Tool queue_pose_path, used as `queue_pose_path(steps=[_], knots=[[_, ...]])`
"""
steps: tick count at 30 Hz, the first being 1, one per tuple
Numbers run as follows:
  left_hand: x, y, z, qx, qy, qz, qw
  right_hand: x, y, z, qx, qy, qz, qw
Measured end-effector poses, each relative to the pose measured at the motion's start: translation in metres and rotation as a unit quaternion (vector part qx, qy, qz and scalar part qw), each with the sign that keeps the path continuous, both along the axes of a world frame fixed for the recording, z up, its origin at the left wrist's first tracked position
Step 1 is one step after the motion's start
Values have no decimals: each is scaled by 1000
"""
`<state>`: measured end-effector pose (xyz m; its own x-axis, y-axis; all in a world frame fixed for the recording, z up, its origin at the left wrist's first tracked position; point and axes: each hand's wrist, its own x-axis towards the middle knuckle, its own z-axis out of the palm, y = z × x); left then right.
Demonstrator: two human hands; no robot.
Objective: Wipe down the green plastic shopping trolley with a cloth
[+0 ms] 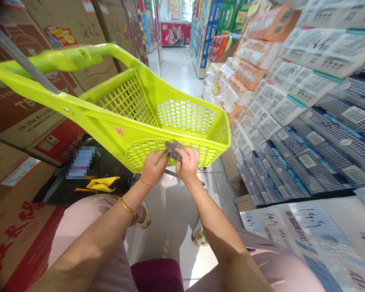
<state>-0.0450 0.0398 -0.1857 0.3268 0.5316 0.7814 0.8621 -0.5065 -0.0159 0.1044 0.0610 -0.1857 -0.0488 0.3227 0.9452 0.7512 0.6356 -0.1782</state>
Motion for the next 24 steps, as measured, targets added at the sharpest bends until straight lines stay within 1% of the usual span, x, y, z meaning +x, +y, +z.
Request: queue_pose_path(steps=[4, 7, 12, 16, 18, 20, 22, 24], knots=[[25, 3, 2, -27, 55, -7, 998, 8, -3, 14, 16, 29, -12, 999], [41, 6, 3, -60, 64, 0, 996, 17, -3, 18, 26, 40, -15, 999], [62, 6, 3, -55, 61, 42, 996, 32, 2, 12, 24, 27, -45, 998], [74, 10, 2, -58, 41, 56, 996, 43, 7, 6, 8, 20, -86, 996], [77, 15, 1, -62, 27, 55, 996, 47, 10, 4, 0, 13, -90, 996], [78, 21, -1, -57, 14, 50, 997, 51, 11, 2, 3, 6, -77, 997], [76, 26, -2, -47, -2, 45, 998, 54, 12, 0, 3, -4, -76, 997], [73, 31, -3, -53, -28, 36, 998, 56, 12, -3, -7, -14, -84, 996]])
